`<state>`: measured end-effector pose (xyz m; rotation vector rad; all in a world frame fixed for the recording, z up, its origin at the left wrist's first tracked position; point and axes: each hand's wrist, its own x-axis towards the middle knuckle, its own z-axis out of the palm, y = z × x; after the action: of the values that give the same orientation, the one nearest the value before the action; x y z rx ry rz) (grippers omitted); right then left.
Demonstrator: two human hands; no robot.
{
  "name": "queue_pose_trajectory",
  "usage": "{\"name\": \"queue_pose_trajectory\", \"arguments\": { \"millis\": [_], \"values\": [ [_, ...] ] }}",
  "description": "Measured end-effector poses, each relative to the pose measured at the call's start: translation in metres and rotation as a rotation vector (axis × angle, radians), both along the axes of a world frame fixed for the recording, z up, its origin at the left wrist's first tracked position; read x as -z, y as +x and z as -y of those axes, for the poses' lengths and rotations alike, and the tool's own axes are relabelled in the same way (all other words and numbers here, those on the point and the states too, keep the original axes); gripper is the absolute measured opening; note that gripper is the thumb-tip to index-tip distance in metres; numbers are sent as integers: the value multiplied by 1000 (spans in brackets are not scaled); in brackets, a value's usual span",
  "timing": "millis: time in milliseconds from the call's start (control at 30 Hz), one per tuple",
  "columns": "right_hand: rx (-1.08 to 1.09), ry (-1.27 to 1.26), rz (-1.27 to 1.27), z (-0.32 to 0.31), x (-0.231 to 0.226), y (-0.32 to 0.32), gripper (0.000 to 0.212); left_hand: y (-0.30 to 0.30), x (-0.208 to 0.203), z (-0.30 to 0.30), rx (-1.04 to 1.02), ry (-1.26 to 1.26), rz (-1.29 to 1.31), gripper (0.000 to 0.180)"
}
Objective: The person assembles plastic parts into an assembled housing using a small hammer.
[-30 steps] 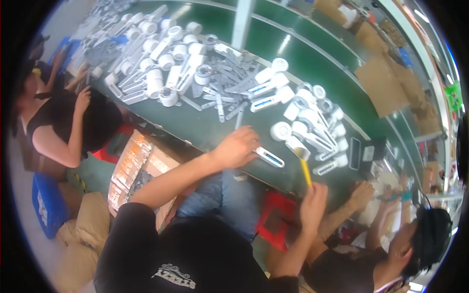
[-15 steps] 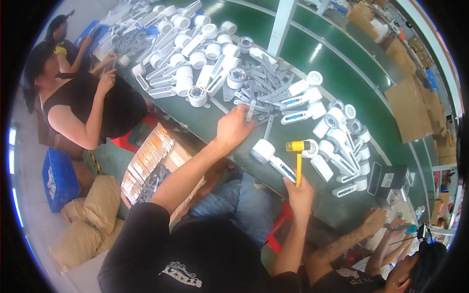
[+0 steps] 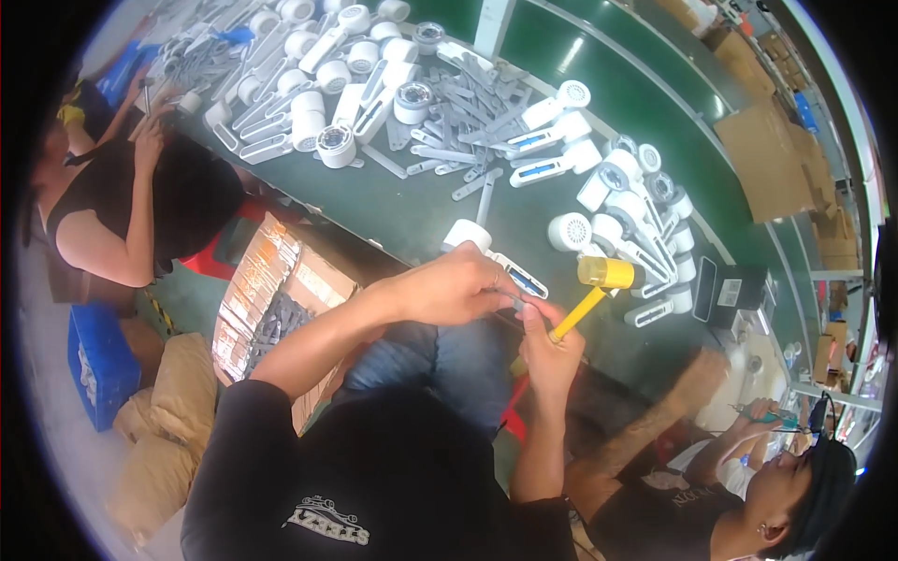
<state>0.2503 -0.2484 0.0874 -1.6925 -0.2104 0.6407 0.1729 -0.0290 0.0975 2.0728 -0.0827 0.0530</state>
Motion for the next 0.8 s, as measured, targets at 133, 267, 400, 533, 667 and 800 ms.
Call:
{"name": "queue_pose_trajectory", "arguments": {
  "millis": [133, 267, 400, 533, 667, 800],
  "values": [
    [178, -173, 269, 17, 8, 8, 25, 3, -7, -7, -150, 481, 325, 58],
    [189, 31, -47, 3, 5, 20, 22, 16, 28, -12, -151, 544, 355, 57],
    [120, -116, 11, -16, 16, 25, 22, 16, 44, -10, -215, 389, 319, 52],
    [16, -248, 200, -16, 24, 34, 23, 17, 51, -11, -249, 281, 394, 47],
    [-81, -297, 265, -15, 13, 39, 23, 18, 52, -19, -111, 378, 518, 30],
    [-131, -328, 251, -15, 13, 45, 26, 22, 47, -21, -85, 400, 502, 20]
  ]
}}
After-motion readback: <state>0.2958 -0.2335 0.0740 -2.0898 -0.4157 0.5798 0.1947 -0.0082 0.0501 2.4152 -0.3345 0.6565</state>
